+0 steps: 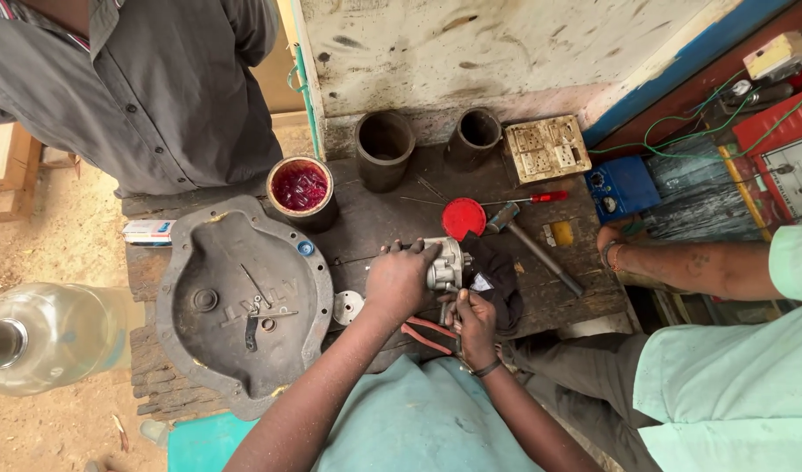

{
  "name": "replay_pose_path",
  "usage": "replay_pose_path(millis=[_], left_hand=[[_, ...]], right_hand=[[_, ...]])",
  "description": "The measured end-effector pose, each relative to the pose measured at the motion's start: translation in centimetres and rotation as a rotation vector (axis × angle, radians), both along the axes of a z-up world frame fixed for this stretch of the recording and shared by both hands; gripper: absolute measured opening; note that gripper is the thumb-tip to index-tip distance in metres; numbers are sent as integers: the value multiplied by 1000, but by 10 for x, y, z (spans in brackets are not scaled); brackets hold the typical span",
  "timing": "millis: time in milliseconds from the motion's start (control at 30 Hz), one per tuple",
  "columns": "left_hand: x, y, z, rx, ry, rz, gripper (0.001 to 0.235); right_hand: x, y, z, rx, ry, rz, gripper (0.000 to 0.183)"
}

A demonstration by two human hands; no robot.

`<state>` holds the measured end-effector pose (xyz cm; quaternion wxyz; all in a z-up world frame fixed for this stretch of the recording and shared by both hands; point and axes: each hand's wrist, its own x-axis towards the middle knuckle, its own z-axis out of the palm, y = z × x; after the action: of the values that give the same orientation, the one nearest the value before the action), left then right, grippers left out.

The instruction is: The person works on a starter motor at a wooden workbench. They pick up the starter, handle and turn its components by hand, use a spanner to loosen and tighten bolts on the housing, and use pliers on parts, repositioning the unit repeatedly while working on it.

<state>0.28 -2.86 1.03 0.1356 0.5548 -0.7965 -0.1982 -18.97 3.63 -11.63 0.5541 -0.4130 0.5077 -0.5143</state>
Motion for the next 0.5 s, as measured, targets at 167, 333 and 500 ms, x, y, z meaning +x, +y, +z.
replay_pose_path(millis=[167, 333, 500], left_hand=[[-1, 3, 4, 37, -38, -10, 82], [-2, 3, 1, 34, 3, 8, 83], [-3, 7, -8, -51, -27, 7, 74]], right_hand=[[-2, 0, 24, 132, 168, 36, 47], [-7, 1, 0, 53, 188, 75, 50], [-8, 4, 1, 58, 260, 53, 49]])
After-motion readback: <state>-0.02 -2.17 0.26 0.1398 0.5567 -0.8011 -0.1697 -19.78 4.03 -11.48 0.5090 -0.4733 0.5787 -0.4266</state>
